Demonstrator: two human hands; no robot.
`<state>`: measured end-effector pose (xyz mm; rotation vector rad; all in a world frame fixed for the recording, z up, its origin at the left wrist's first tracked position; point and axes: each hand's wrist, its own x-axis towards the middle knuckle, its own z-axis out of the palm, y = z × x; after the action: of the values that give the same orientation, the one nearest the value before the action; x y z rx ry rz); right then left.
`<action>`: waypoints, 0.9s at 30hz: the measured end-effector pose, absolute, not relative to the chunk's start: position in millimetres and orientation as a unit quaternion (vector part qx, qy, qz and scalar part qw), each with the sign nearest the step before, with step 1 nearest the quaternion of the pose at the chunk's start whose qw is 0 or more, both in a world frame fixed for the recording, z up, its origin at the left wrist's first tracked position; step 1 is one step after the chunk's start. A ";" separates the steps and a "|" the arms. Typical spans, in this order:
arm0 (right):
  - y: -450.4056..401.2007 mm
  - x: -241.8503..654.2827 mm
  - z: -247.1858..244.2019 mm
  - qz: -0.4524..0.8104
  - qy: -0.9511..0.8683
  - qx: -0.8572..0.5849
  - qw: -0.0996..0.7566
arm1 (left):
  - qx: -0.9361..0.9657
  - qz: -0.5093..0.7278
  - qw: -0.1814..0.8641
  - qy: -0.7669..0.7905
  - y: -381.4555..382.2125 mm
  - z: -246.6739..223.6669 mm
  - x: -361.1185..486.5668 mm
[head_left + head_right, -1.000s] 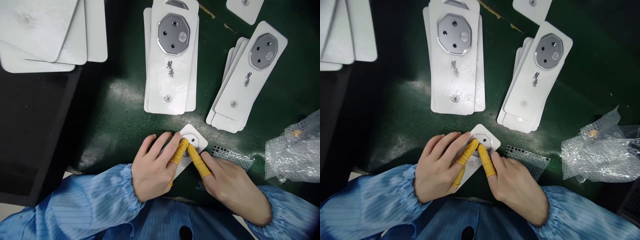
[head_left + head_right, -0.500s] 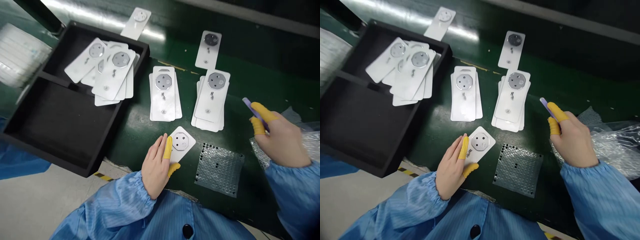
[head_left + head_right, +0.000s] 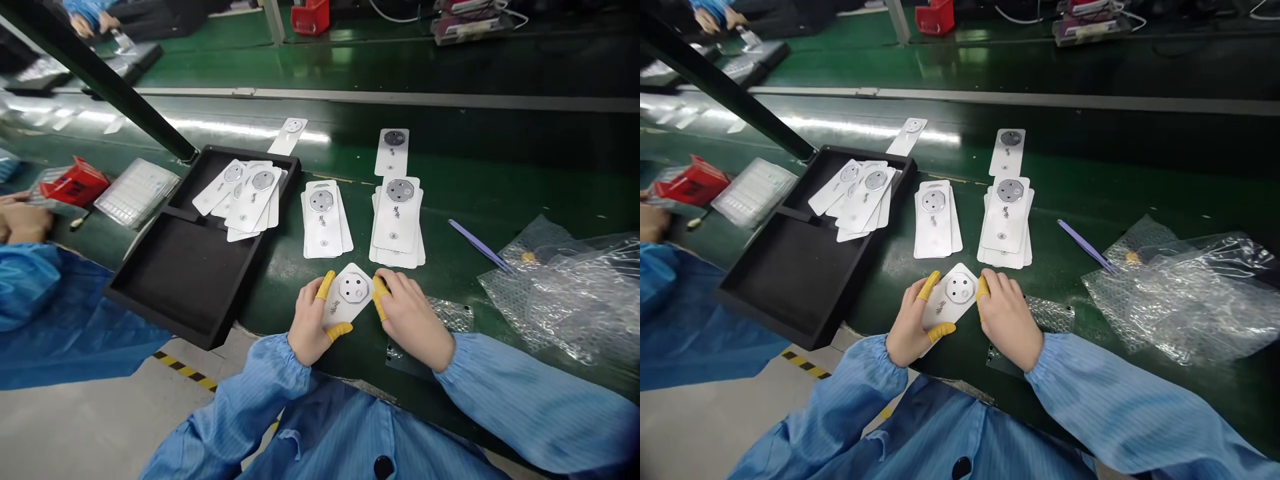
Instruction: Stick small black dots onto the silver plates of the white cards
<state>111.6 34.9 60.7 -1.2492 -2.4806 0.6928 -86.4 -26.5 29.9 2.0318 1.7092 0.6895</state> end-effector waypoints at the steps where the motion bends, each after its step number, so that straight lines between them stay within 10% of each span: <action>1: 33.4 108.8 57.3 0.262 -0.844 -0.444 0.151 | 0.721 0.256 0.201 0.612 -28.3 27.9 -86.0; 9: 53.2 109.1 50.4 0.450 -0.718 -0.466 0.255 | 0.655 0.346 0.268 0.616 -31.5 32.6 -83.2; 18: 42.3 131.0 94.0 0.583 -0.549 -0.495 0.336 | 0.454 0.383 0.605 0.530 5.4 91.9 -70.2; 27: 34.2 153.7 94.0 0.487 -0.604 -0.505 0.378 | 0.452 0.433 0.555 0.548 26.9 91.8 -55.8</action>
<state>153.7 34.2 94.0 -1.2893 -1.5440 1.2443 -55.8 26.9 91.8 1.0685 1.2940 1.0240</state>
